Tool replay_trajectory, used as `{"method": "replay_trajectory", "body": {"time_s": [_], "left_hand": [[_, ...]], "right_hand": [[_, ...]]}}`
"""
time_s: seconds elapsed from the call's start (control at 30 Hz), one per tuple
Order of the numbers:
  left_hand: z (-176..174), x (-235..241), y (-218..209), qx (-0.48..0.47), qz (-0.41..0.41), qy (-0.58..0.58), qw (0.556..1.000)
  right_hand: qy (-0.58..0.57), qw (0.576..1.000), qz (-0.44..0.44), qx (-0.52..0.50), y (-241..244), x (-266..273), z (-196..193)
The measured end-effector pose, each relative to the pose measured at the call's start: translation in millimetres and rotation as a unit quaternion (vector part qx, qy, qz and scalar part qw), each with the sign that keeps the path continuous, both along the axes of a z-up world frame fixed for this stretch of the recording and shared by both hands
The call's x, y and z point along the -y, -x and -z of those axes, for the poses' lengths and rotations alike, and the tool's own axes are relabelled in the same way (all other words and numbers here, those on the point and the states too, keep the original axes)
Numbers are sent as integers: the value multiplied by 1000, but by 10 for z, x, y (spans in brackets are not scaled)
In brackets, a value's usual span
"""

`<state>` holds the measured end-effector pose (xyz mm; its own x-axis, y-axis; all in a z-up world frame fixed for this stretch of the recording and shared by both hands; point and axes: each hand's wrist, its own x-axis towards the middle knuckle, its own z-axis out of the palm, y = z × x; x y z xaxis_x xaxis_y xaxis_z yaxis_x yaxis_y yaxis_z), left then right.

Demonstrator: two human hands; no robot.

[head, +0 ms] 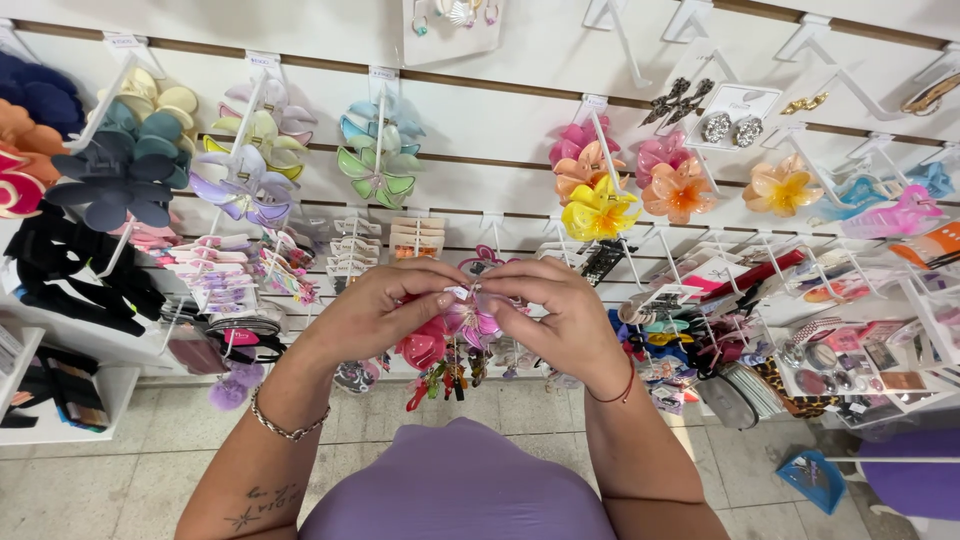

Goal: Organizing and inspecting various hair accessories on a retail display wall

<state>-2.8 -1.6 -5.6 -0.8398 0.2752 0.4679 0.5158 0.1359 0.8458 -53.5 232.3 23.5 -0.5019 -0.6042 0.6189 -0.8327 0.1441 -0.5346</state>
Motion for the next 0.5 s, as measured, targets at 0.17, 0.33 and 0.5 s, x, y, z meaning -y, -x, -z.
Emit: {"method": "replay_trajectory", "body": {"time_s": [0.17, 0.33, 0.5], "left_hand": [[-27, -56, -28, -14, -42, 40, 998], [3, -75, -39, -9, -67, 63, 996], [-48, -92, -63, 26, -76, 74, 994]], "right_hand": [[-30, 998, 39, -26, -10, 43, 30], [-62, 988, 100, -99, -29, 132, 118], [-95, 988, 93, -76, -1, 135, 114]]}}
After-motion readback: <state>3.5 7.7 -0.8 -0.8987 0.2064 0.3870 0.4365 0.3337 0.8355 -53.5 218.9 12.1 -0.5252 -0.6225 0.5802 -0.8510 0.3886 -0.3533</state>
